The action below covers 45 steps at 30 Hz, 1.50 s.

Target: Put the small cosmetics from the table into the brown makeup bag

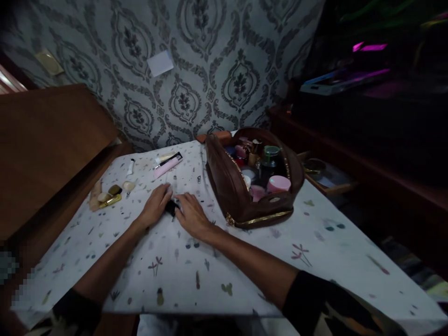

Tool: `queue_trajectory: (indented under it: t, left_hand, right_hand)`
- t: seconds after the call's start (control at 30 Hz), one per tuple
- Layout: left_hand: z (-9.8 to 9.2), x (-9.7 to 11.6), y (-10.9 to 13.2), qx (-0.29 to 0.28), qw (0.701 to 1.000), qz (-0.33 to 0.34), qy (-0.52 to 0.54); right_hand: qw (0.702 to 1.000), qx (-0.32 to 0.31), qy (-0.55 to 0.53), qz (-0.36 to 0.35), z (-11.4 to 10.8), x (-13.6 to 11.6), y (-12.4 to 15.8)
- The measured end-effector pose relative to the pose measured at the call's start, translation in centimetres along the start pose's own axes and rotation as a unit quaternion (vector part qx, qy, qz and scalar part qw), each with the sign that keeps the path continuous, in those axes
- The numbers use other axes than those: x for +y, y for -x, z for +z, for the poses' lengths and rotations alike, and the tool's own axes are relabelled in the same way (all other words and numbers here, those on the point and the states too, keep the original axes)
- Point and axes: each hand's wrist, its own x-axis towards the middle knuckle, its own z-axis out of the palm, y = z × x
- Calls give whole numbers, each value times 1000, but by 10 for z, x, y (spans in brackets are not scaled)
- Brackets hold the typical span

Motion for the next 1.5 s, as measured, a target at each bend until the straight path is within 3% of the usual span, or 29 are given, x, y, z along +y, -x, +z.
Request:
queue_trajectory:
  t: [0.2,0.3,0.53,0.63,0.73,0.83,0.93,1.13,1.33,1.5]
  left_hand:
    - [5,1,-10,58,995,-9,83]
    - [2,-8,-11,72,990,-15,123]
    - [-18,-28,-13,30,989,22,146]
    - [-25,-23,-9,-3,992,85,94]
    - [-24,-10,-4,-43,985,162,-51]
    - [-18,1,0,-26,977,146,-154]
    - [-11,7,3,-9,978,120,-170]
    - [-1,7,6,-10,976,141,-166]
    - [2,3,14,-71,964,155,-203]
    - [5,3,36,-75,961,142,-226]
  right_hand:
    - [995,-52,88,1,-4,0,1]
    - [985,-52,160,34,-9,9,-2]
    - [970,-45,213,104,-18,26,-9]
    - [969,-50,222,91,-17,24,-7]
    - [971,-51,228,53,-17,18,-3]
    - [974,-76,215,-14,-20,11,0]
    - [977,-91,182,-58,-22,8,-1]
    - [986,-79,138,-50,-23,15,-4]
    - [988,-76,129,-42,-21,19,-4]
    - [987,-81,127,-47,-21,19,-4]
